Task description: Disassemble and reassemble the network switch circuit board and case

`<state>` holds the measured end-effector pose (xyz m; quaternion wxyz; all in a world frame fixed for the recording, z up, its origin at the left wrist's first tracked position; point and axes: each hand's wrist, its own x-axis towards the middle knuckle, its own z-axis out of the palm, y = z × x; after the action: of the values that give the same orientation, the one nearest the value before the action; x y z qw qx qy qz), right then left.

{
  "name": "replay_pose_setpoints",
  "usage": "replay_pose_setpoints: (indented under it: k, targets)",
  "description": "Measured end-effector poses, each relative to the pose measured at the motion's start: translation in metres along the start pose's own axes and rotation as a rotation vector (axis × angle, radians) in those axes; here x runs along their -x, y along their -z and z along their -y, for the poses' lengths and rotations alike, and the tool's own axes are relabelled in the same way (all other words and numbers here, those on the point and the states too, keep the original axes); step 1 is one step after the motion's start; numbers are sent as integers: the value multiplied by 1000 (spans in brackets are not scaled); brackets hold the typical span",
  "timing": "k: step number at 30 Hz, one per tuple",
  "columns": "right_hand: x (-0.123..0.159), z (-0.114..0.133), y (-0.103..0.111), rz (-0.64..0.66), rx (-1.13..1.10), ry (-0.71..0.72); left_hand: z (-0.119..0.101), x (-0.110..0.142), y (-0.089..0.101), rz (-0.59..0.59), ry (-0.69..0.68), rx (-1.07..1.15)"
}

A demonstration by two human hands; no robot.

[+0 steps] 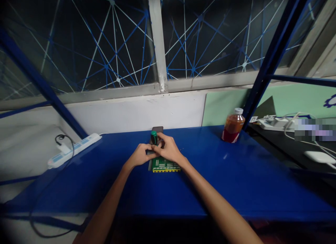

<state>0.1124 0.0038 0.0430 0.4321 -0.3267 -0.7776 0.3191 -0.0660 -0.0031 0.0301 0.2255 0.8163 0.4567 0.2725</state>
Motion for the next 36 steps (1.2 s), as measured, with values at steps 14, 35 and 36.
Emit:
replay_pose_setpoints:
  k: [14,35,36]
  targets:
    - [0,2,0,-23,4,7,3,0,0,-17,-44,48]
    - [1,5,0,-43,100,51,-5,1,2,-18,-69,-25]
    - [1,5,0,-42,99,52,-5,0,2,-27,-67,-29]
